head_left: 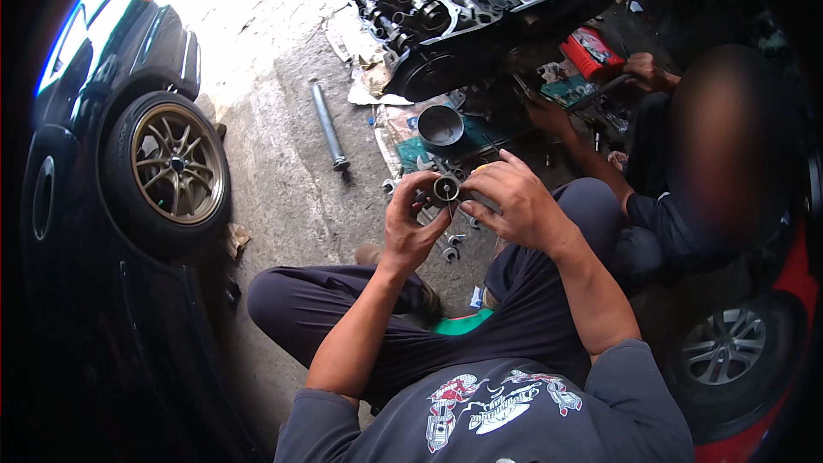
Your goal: Inspecting and assembling engine cylinder head components in a garage.
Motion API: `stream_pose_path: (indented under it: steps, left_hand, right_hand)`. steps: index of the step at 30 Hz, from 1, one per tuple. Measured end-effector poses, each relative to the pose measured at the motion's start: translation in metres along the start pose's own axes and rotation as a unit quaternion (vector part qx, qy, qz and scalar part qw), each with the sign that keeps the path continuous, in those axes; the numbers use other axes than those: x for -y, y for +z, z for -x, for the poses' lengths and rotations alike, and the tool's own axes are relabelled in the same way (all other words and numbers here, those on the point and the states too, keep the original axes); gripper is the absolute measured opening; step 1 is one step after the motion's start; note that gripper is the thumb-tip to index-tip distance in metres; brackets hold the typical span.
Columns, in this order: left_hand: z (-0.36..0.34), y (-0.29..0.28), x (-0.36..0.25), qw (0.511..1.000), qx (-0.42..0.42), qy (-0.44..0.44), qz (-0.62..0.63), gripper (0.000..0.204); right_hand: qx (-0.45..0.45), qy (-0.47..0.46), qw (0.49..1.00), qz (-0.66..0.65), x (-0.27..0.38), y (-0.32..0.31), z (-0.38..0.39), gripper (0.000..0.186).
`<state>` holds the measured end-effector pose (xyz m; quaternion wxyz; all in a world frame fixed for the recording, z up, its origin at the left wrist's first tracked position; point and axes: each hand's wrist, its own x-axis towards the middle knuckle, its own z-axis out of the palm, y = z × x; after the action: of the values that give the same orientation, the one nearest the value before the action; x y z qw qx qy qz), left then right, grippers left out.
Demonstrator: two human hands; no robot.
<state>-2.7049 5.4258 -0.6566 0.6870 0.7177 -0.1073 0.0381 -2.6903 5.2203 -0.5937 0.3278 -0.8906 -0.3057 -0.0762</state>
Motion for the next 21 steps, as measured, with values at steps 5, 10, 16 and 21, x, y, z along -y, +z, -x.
stream_pose_path:
  steps: [5,10,16,21]
  left_hand:
    - [0.003,0.009,0.005,1.000,-0.007,-0.004,0.008,0.046]
    - [0.002,0.008,0.008,1.000,0.007,-0.012,-0.020,0.044]
    - [-0.002,0.011,0.004,0.998,0.034,-0.049,-0.002,0.043]
    - [-0.003,0.017,-0.001,0.998,0.034,-0.047,0.005,0.041]
  right_hand:
    - [0.010,0.005,1.000,0.018,-0.004,0.001,0.005,0.029]
    - [0.010,0.004,1.000,0.017,-0.008,0.002,0.010,0.035]
    - [0.013,0.013,1.000,0.012,-0.010,0.002,0.012,0.033]
    - [0.012,0.020,1.000,0.006,-0.012,-0.002,0.016,0.032]
